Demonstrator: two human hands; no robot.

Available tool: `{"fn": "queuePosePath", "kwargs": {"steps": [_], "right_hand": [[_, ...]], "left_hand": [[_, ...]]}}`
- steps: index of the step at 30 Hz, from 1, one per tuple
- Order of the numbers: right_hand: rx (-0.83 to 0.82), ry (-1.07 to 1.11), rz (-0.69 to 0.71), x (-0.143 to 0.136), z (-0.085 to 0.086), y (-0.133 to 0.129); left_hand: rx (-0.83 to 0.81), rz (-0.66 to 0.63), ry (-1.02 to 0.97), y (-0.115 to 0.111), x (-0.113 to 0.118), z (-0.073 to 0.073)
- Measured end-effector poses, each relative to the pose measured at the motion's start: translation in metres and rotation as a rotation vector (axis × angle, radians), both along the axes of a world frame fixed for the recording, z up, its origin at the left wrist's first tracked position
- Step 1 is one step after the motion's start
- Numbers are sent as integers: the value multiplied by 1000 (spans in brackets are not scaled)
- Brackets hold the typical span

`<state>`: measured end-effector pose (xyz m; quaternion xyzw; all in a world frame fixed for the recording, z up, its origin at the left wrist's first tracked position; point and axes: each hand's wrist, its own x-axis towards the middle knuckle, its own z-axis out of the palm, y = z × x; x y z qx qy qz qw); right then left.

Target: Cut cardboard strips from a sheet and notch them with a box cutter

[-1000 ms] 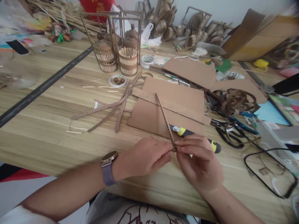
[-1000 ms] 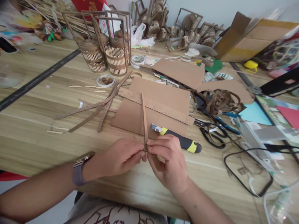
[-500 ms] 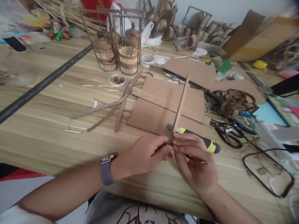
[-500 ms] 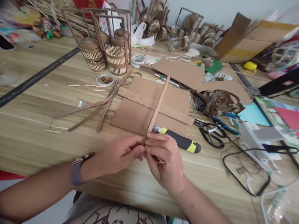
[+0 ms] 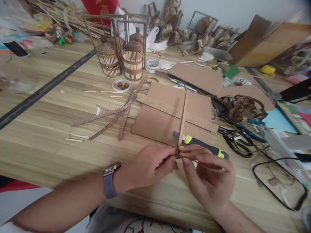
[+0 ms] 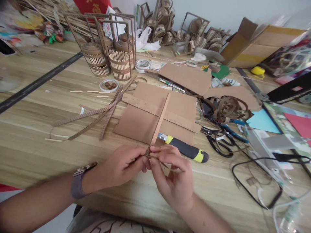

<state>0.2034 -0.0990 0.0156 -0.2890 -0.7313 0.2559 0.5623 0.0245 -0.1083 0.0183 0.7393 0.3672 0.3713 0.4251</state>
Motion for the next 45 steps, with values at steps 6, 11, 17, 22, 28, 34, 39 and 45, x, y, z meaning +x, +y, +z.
{"fn": "queuePosePath", "kwargs": {"steps": [6, 11, 17, 22, 28, 34, 39, 45], "right_hand": [[-54, 37, -8, 1, 1, 1], [-8, -51, -25, 3, -3, 0], [75, -140, -32, 2, -3, -1], [163, -209, -47, 5, -6, -3], [99, -190, -38, 5, -6, -5], [-69, 5, -20, -1, -1, -3], [-62, 41, 14, -2, 3, 0], [31, -161, -54, 6, -2, 5]], "left_hand": [[-125, 1, 43, 2, 0, 2], [-330, -3, -94, 0, 1, 0], [-301, 19, -123, 0, 4, 0], [-317, 55, -114, -2, 6, 0], [-288, 79, -105, 0, 6, -1], [-231, 67, -58, 0, 4, 0], [-269, 49, -77, 1, 3, 2], [-213, 89, -105, 1, 5, -2]]}}
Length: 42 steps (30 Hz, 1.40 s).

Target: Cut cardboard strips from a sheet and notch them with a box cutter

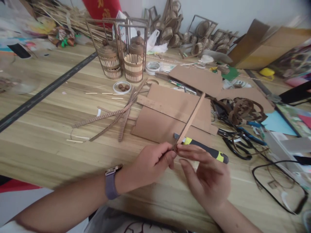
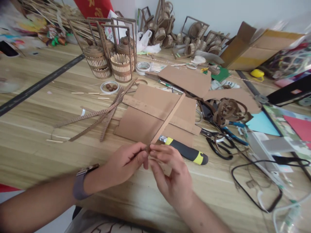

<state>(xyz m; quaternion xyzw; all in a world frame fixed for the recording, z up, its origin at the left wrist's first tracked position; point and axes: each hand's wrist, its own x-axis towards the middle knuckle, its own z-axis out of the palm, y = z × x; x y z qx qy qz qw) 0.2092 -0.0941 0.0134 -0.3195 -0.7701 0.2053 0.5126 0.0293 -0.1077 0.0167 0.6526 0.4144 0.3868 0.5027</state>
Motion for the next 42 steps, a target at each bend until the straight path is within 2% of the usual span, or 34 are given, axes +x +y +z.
{"fn": "queuePosePath", "kwargs": {"steps": [4, 8, 13, 18, 24, 33, 38, 42], "right_hand": [[135, -180, -68, 2, 2, 3], [214, -224, -74, -1, 5, 3], [216, -203, -105, 0, 3, 0], [173, -153, -76, 2, 2, -1], [-26, -1, -61, 3, -4, -1], [222, -254, -121, 4, 3, 2], [216, -243, -140, 2, 1, 1], [119, -161, -119, 4, -3, -1]], "left_hand": [[7, 23, 9, -1, 1, 0], [31, 15, 41, 0, 1, 2], [57, 12, 62, 0, 1, 4], [114, 2, 97, -1, -1, 5], [153, -21, 118, 2, -3, 6], [71, -8, 85, 8, 2, 2], [71, -21, 83, 7, 3, 5], [87, -42, 98, 7, 2, 7]]}}
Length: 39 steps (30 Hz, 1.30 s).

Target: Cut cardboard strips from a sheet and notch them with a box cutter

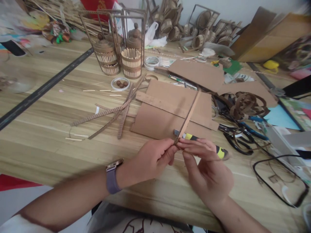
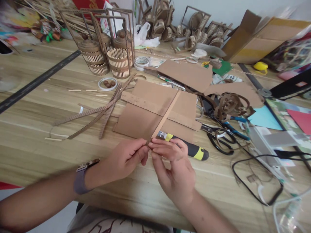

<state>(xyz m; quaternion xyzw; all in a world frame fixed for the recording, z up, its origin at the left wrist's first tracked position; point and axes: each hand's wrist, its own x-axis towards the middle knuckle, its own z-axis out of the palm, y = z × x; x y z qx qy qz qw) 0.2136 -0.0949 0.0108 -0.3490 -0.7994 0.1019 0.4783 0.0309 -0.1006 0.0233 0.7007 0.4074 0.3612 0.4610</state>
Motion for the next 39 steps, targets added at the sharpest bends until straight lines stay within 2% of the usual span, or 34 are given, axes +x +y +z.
{"fn": "queuePosePath", "kwargs": {"steps": [6, 11, 15, 21, 26, 34, 39], "right_hand": [[-136, 128, 37, 3, 1, -1], [-3, 22, 98, 5, 6, 2], [77, -95, 41, 1, 6, 4], [123, -123, -5, -2, 6, 6], [108, -112, 12, 0, 5, 4], [23, -9, 25, 3, 7, 3], [106, -155, 18, 4, 9, 4]], "left_hand": [[54, -67, 34, 1, -2, -3], [70, -29, 66, 0, -4, -4], [44, 35, 46, -1, -3, -3], [206, 78, 196, -2, -3, -4], [310, 72, 198, -2, -4, -6], [306, -2, 194, 0, -7, -7], [172, -9, 192, 3, -6, 1]]}}
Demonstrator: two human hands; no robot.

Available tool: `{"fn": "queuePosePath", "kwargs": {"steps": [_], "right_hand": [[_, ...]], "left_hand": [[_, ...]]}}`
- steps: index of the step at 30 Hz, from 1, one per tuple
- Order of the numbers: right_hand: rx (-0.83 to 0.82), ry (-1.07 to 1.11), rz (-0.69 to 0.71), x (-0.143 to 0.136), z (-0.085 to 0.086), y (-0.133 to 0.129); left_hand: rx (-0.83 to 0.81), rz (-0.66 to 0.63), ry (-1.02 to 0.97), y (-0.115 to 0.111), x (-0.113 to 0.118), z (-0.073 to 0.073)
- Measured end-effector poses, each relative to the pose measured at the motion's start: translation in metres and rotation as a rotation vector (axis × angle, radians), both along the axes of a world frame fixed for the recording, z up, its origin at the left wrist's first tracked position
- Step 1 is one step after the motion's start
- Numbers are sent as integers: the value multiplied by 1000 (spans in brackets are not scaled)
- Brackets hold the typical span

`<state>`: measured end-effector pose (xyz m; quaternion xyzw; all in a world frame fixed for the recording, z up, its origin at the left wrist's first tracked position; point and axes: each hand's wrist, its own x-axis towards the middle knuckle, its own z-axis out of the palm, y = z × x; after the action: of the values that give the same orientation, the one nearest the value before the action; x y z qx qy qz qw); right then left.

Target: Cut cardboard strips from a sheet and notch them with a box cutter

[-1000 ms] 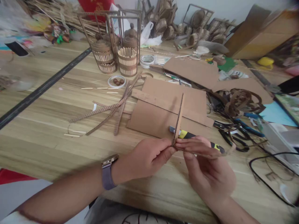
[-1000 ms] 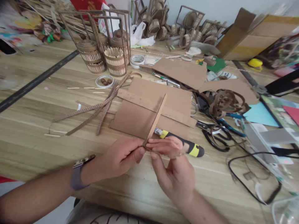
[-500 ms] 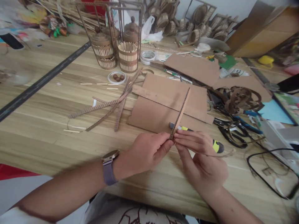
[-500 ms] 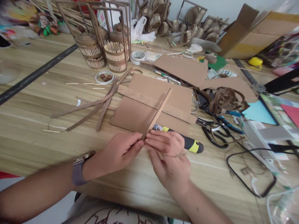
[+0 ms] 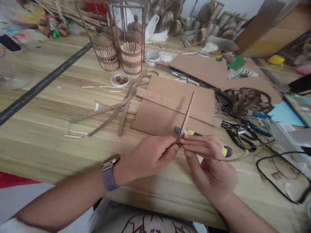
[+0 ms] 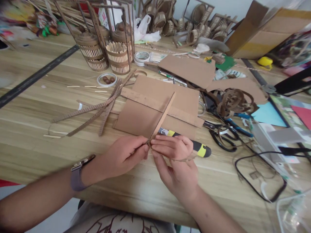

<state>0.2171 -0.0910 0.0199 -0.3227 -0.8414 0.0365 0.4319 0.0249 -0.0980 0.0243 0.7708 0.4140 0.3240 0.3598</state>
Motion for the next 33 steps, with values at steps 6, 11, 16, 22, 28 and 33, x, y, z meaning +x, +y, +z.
{"fn": "queuePosePath", "kwargs": {"steps": [6, 11, 16, 22, 28, 33], "right_hand": [[99, -60, -56, -6, 0, 1], [68, -36, -58, -5, -2, 0], [-8, 33, -36, -2, -2, -2], [-117, 165, -2, -2, -2, -1], [-212, 251, 98, 3, 3, 6], [-189, 261, 109, 4, 5, 7]], "left_hand": [[-68, 40, -45, -3, 1, 4], [-13, 27, -28, -5, 1, 1], [71, 42, 18, -6, 0, 3], [83, -10, -29, -4, -2, 1], [144, -56, 0, -2, -4, -3], [148, -55, 12, 0, -5, -2]]}}
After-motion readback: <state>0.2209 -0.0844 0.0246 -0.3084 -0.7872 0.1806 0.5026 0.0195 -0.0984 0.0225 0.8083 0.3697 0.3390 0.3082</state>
